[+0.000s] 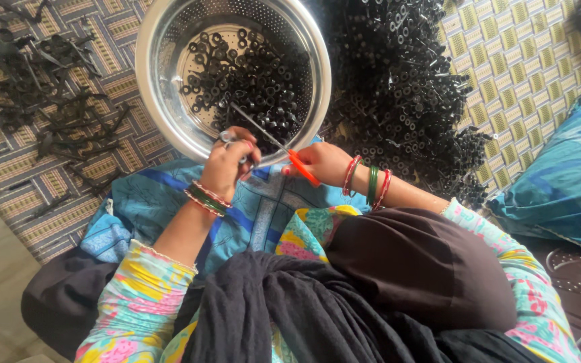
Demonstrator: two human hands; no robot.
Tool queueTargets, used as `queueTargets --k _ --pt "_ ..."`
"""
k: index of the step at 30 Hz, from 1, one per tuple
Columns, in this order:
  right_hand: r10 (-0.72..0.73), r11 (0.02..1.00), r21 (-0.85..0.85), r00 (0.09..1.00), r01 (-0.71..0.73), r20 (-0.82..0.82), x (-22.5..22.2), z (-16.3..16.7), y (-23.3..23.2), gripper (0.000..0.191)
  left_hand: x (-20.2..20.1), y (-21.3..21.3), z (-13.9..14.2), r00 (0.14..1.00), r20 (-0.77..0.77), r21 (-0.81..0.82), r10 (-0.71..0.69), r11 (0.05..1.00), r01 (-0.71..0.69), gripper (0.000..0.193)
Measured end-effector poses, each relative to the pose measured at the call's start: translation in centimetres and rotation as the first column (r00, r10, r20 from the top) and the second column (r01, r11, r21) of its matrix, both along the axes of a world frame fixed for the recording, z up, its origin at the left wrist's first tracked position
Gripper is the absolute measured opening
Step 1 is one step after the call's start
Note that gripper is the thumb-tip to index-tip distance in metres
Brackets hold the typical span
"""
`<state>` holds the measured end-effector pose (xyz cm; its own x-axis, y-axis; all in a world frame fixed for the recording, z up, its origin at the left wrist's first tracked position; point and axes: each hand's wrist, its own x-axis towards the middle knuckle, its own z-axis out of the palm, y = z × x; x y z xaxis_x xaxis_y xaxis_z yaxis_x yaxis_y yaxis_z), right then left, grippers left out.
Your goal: The person sits on a patterned mat and uses orange-handled scissors to cut small black rubber pieces from a metal colander. The cut pieces are dropped into the colander while the uncut pieces remain on the mat.
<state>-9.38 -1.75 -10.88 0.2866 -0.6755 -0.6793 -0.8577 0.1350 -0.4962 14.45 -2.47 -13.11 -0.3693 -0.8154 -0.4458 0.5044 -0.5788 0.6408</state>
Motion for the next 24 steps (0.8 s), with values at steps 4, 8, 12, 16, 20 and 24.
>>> queueTargets --k 4,8,12,16,20,24 --pt "-0.111 0.989 0.117 0.967 0.086 0.23 -0.4 0.2 -0.2 0.058 1.1 -0.9 0.9 0.989 -0.137 -0.014 0.056 0.998 -0.058 0.017" --pt "0.017 1.0 0.01 0.985 -0.019 0.169 -0.5 0.5 -0.4 0.062 1.3 -1.5 0.4 0.994 -0.058 -0.119 0.095 0.988 -0.101 0.012" --pt "0.111 0.994 -0.03 0.987 -0.108 0.114 -0.2 1.1 -0.3 0.066 1.0 -1.4 -0.5 0.986 0.108 -0.207 0.13 0.973 -0.105 0.015" --pt "0.158 0.987 -0.012 0.983 -0.158 0.09 -0.3 1.5 -0.7 0.07 0.7 -1.4 -0.7 0.986 0.043 -0.111 0.162 0.981 -0.157 0.015" --pt "0.175 0.984 0.02 0.982 -0.177 0.076 -0.7 1.6 -0.9 0.071 0.6 -1.3 -0.6 0.987 0.037 -0.081 0.159 0.985 -0.155 0.015" --pt "0.272 0.962 -0.065 0.959 -0.267 0.079 -0.8 1.3 -0.7 0.072 0.6 -0.8 -0.7 0.982 -0.055 -0.036 0.18 0.983 -0.182 0.015"
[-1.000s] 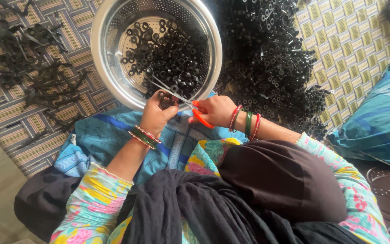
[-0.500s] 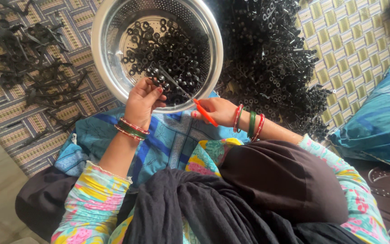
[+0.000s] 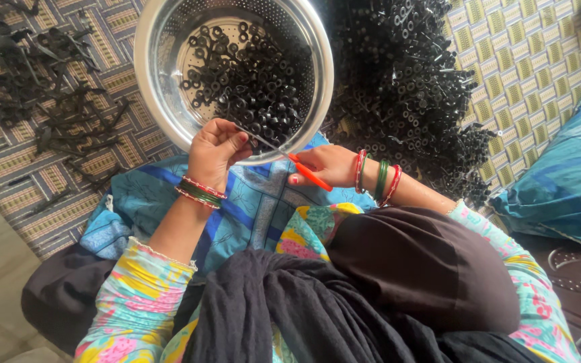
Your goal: The person sits on a patterned mat and uses orange-handled scissors to cut small black rubber pieces from a metal colander. The cut pieces are dropped into the colander while the uncut pieces remain on the mat.
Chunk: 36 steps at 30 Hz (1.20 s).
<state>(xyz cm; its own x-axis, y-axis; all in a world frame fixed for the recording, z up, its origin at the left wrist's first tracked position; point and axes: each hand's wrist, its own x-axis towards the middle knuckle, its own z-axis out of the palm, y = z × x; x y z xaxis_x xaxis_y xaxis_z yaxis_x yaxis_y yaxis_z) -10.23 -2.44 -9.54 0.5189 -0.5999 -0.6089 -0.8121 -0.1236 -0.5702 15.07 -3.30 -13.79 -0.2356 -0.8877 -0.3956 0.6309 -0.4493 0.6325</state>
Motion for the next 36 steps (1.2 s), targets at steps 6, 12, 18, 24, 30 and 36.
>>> queueTargets --k 6,12,18,24,30,36 --pt "-0.031 0.999 -0.039 1.0 0.031 -0.001 0.1 -0.4 0.5 0.067 -1.1 0.7 -0.5 0.988 0.135 -0.073 -0.075 0.994 0.086 0.016" --pt "-0.09 0.987 -0.144 0.99 0.073 -0.112 0.8 -0.9 1.2 0.06 -1.1 0.9 -0.8 0.986 0.16 -0.087 -0.055 0.994 0.07 0.015" --pt "-0.126 0.991 -0.046 0.992 0.126 0.002 0.4 -1.1 0.5 0.056 -1.5 0.4 -1.1 0.985 0.165 -0.153 -0.051 0.985 0.076 0.018" --pt "-0.166 0.985 -0.035 0.986 0.167 0.025 0.2 -1.9 0.8 0.056 -2.0 0.8 -1.2 0.973 0.193 -0.176 -0.127 0.971 0.161 0.019" --pt "-0.218 0.975 0.051 0.976 0.217 0.024 -0.2 -2.6 0.7 0.057 -2.1 0.8 -0.9 0.955 0.264 -0.179 -0.134 0.966 0.185 0.032" --pt "-0.301 0.95 0.1 0.951 0.295 0.062 -0.1 -2.4 1.1 0.049 -1.9 1.4 -0.9 0.91 0.356 -0.251 -0.214 0.916 0.314 0.04"
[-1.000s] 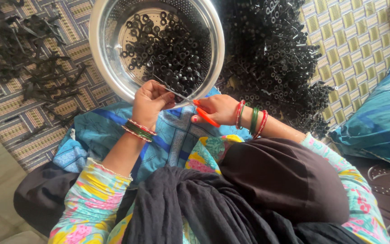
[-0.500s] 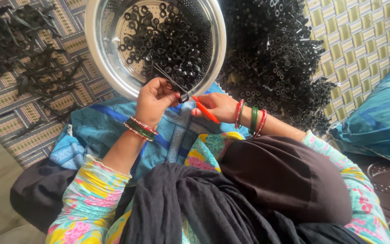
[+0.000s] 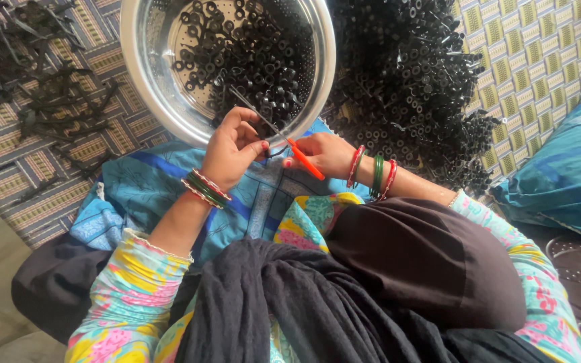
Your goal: The person sits on a patterned mat and uses orange-handled scissors to cut small black rubber pieces from a metal colander. The cut pieces are dropped into the colander while the uncut pieces remain on the mat.
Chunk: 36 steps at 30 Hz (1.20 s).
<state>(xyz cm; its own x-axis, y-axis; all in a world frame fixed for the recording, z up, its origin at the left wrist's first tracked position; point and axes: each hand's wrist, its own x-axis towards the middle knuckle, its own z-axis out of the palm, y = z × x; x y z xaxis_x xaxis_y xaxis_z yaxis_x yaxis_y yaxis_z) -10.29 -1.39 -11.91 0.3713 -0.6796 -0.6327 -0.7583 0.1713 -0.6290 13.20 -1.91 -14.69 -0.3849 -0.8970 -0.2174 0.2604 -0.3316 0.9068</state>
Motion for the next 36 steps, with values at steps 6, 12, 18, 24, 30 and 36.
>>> queueTargets --k 6,12,18,24,30,36 --pt "-0.139 0.99 0.038 0.99 0.139 0.006 -0.6 0.6 0.2 0.045 5.8 -2.3 1.3 0.958 -0.162 0.031 0.238 0.971 -0.236 0.026" --pt "-0.304 0.948 0.175 0.923 0.267 0.237 -4.2 1.2 0.1 0.04 7.2 -5.4 3.7 0.531 -0.546 0.493 0.649 0.761 -0.422 0.059" --pt "-0.322 0.943 0.181 0.899 0.278 0.298 -7.3 0.8 -0.8 0.038 -1.5 -11.1 4.0 0.528 0.682 -0.629 0.507 0.775 0.069 0.023" --pt "-0.339 0.938 0.198 0.877 0.285 0.342 -8.3 0.3 -1.4 0.033 -4.5 -13.9 5.1 0.197 0.822 -0.569 0.534 0.776 0.273 0.041" --pt "-0.344 0.937 0.201 0.854 0.285 0.39 -8.4 0.1 -1.6 0.024 -3.1 -12.0 4.1 0.248 0.907 -0.412 0.342 0.843 0.347 0.033" --pt "-0.157 0.97 -0.119 0.916 0.214 0.37 -5.9 3.0 -1.8 0.019 -0.6 -8.2 4.0 0.164 0.812 -0.57 0.561 0.697 0.436 0.017"
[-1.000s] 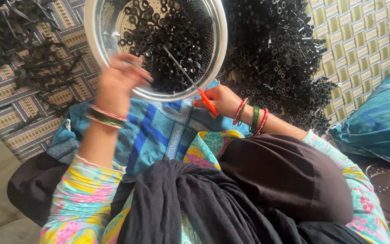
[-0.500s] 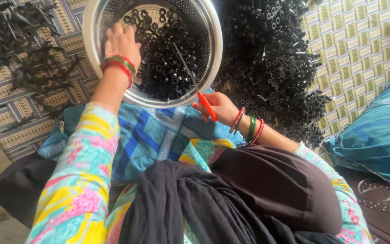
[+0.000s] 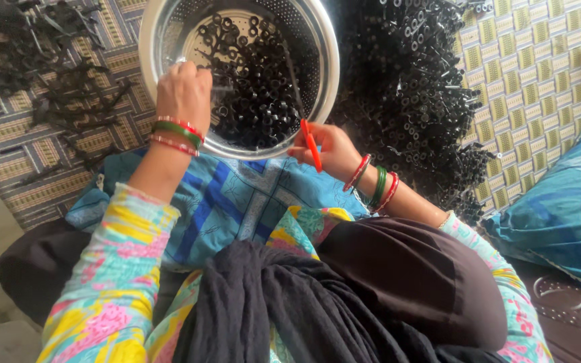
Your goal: The person sits on a patterned mat and uses orange-handled scissors to cut small black rubber pieces from a metal colander. The cut pieces are dropped into the colander while the uncut pieces remain on the mat.
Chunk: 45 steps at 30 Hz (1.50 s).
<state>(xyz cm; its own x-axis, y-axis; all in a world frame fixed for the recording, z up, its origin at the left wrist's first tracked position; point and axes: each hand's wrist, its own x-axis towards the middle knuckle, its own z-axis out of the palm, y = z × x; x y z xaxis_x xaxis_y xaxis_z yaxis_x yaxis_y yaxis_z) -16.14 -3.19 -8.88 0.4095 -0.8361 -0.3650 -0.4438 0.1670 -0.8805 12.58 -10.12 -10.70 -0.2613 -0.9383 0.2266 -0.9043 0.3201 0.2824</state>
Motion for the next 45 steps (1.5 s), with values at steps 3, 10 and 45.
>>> queueTargets --k 3,10,45 --pt "0.04 0.967 -0.247 0.994 -0.063 -0.097 1.6 2.4 -0.8 0.028 0.0 3.3 1.2 0.983 -0.183 -0.014 -0.03 1.0 0.028 0.008" --pt "0.057 0.964 -0.246 0.981 -0.102 -0.186 6.7 3.4 -0.2 0.039 0.9 9.0 0.2 0.61 -0.786 0.35 0.098 0.885 0.308 0.021" --pt "0.21 0.893 -0.183 0.741 -0.411 -0.638 7.4 -1.9 1.0 0.061 1.5 7.3 -4.1 -0.245 -0.847 0.321 0.472 0.821 0.471 0.029"
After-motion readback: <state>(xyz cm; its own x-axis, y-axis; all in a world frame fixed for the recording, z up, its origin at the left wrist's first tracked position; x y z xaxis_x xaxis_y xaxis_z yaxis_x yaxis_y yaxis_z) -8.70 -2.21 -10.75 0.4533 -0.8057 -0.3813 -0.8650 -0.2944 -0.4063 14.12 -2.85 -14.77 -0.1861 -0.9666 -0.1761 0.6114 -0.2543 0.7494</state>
